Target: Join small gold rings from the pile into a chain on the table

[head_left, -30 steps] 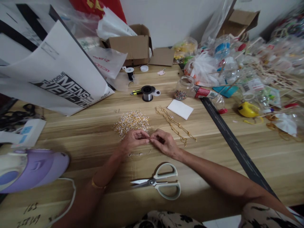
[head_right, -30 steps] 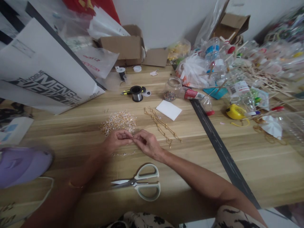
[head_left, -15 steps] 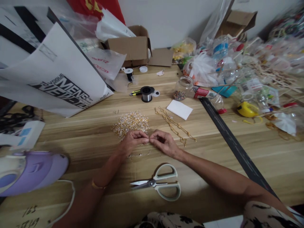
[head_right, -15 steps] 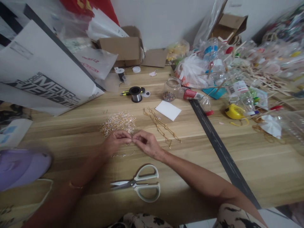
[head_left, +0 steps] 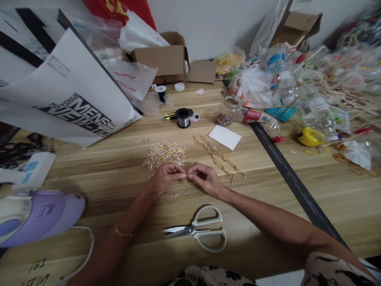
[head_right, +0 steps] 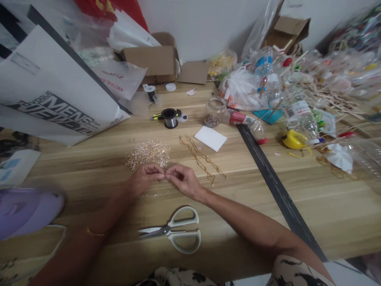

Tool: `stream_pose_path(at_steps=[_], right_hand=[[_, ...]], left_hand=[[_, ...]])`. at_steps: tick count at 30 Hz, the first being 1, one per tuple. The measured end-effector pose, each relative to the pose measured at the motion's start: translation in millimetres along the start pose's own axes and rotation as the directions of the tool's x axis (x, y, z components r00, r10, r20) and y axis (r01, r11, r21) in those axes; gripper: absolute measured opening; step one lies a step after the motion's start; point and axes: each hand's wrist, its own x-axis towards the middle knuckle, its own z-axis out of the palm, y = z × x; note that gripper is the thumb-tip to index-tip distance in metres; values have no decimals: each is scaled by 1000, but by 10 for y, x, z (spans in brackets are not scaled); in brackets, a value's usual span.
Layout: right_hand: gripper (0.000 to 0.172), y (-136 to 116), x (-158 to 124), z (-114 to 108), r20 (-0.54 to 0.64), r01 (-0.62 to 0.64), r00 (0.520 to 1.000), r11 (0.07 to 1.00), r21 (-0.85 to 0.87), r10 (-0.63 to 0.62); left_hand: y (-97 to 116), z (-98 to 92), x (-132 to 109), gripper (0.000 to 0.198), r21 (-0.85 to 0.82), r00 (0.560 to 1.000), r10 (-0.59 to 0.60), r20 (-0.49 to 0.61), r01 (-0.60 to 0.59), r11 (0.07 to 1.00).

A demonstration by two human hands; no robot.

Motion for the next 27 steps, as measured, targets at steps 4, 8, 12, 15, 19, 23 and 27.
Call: stream_pose_path(at_steps=[4, 8, 12, 15, 19, 23, 27], right_hand=[[18, -3, 1, 0, -2, -11, 1000, 1000, 3, 11], [20, 7, -6, -2, -14, -22, 1000, 1000, -11, 22], [20, -1, -15, 1, -23, -28, 999, 1000, -10, 28], [21, -30, -19, 3, -16, -17, 1000, 1000, -24, 17], [19, -50, -25, 3, -4, 17, 1000, 997, -73, -17], [17, -38, -31, 2, -2, 14, 1000, 995, -94, -14], [16, -32, -31, 0, -1, 22, 1000, 994, -106, -23]], left_hand=[[12, 8, -9, 20, -13, 1000, 0, -11, 0, 1000], [34, 16, -14, 20, -45, 999, -11, -43, 9, 999], [47, 22, -13, 19, -61, 998, -18, -61, 15, 998], [48, 23, -15, 18, -53, 998, -7, -67, 4, 999], [49, 25, -22, 20, -56, 998, -6, -67, 3, 998], [57, 24, -23, 21, -38, 998, -5, -55, 3, 999], [66, 25, -20, 22, -34, 999, 2, -50, -4, 999]])
